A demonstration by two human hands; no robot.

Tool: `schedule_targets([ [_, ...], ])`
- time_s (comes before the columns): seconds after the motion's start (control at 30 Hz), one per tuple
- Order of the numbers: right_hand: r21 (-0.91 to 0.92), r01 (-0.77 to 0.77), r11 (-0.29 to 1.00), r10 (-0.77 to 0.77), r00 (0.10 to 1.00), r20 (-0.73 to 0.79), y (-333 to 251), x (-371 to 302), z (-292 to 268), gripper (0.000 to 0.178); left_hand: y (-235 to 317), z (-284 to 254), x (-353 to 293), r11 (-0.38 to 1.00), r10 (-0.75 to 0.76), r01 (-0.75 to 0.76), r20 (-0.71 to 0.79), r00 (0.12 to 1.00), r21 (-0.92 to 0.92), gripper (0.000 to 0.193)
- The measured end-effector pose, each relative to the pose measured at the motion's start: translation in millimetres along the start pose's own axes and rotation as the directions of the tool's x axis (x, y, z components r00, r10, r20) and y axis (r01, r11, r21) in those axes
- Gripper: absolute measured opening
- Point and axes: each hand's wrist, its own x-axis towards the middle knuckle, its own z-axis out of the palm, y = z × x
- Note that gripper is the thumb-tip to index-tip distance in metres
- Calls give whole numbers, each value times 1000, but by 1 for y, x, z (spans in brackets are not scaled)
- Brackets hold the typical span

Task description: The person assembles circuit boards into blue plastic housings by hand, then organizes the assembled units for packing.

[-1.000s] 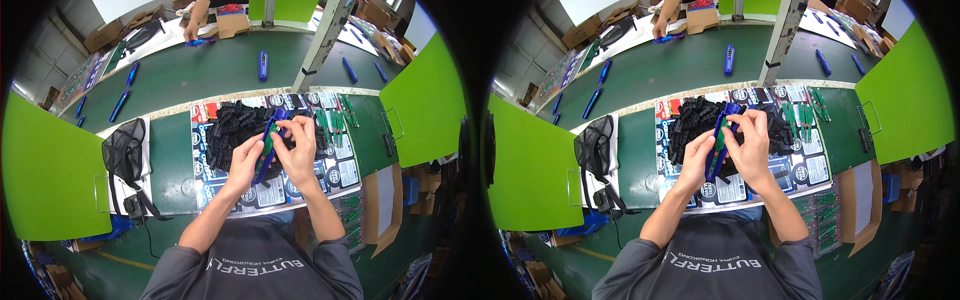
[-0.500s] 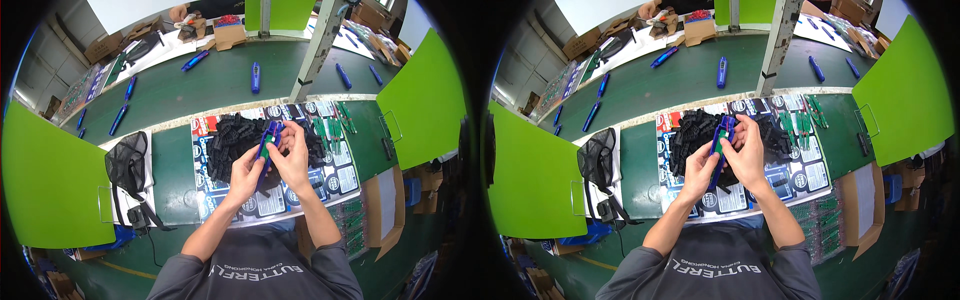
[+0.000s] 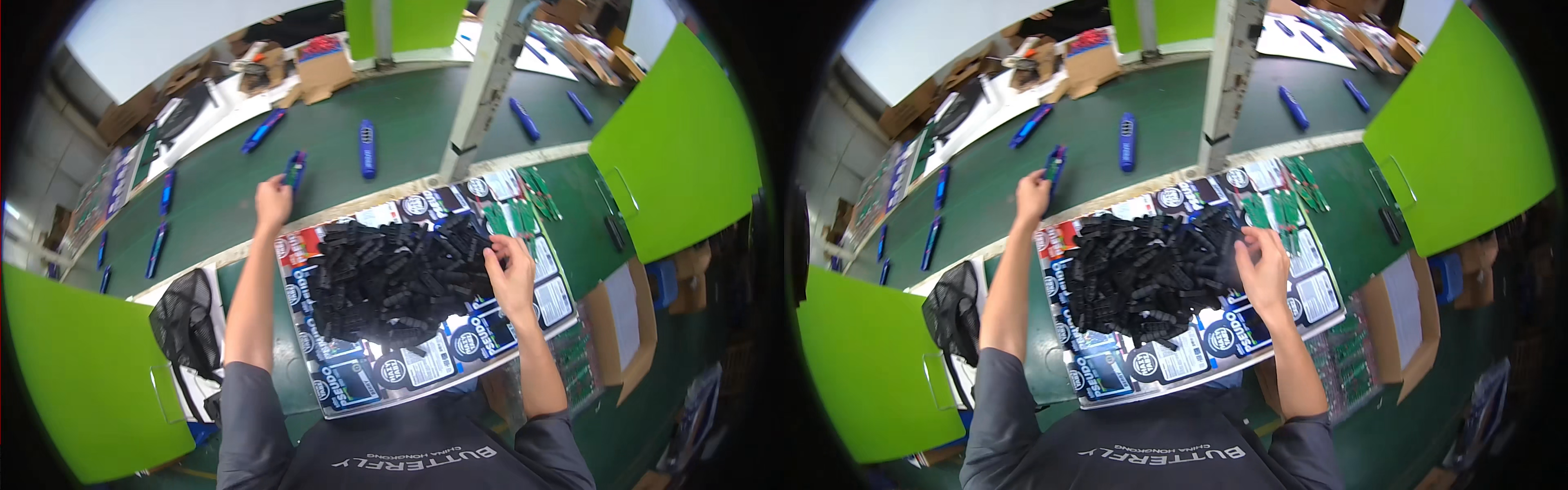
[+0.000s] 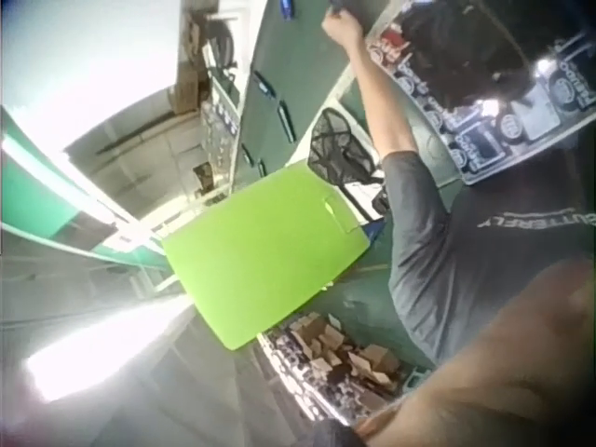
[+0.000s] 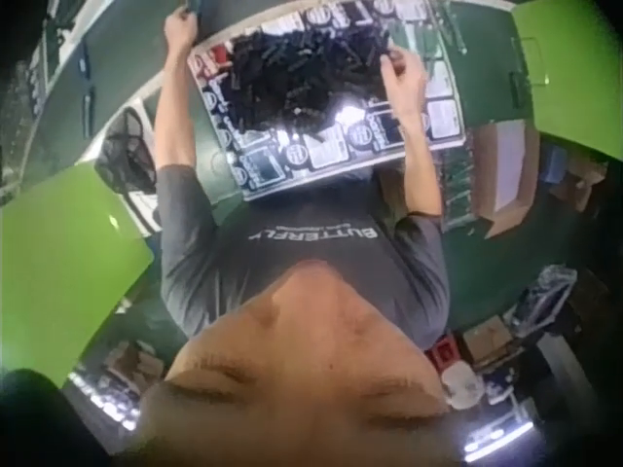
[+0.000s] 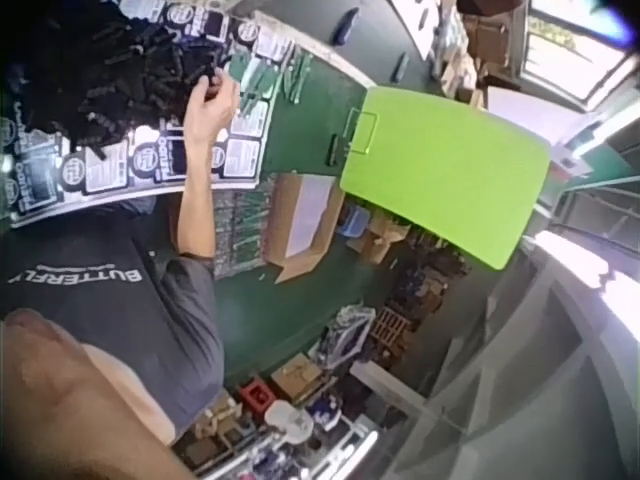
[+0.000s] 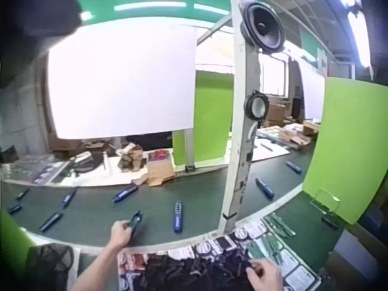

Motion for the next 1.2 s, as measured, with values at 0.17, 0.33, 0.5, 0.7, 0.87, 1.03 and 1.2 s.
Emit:
schedule_targets([
  [0.17, -166, -18, 986, 33, 996, 84, 20, 31, 0, 20, -37, 16, 46, 977, 8, -23, 71, 997, 211, 42],
  [0.33, -131, 263, 956, -209, 922, 325, 6, 77, 34, 21, -38, 5, 48, 943, 86, -85, 12, 996, 322, 47],
  [0.5, -229, 432, 872, -247, 794, 555, 16, 93, 44, 18, 19, 10, 36, 790, 431, -330, -84, 899, 517, 44],
  [0.7, -248, 442, 862, -262, 808, 527, -5, 79, 39, 21, 104, 90, 30, 938, 250, -262, 84, 965, 225, 51],
  [0.87, -228, 372, 900, -292, 902, 319, 0, 69, 29, 23, 115, 112, 33, 938, 166, -218, 203, 965, 269, 43],
  [1.03, 108, -6, 994, -4, 995, 96, -10, 63, 9, 18, 121, 67, 14, 971, 168, -92, 355, 919, -222, 37],
  [1.2, 290, 0, 957, -3, 1000, 9, -24, 43, 6, 18, 174, -11, -101, 688, 157, 259, 488, 859, -678, 35],
])
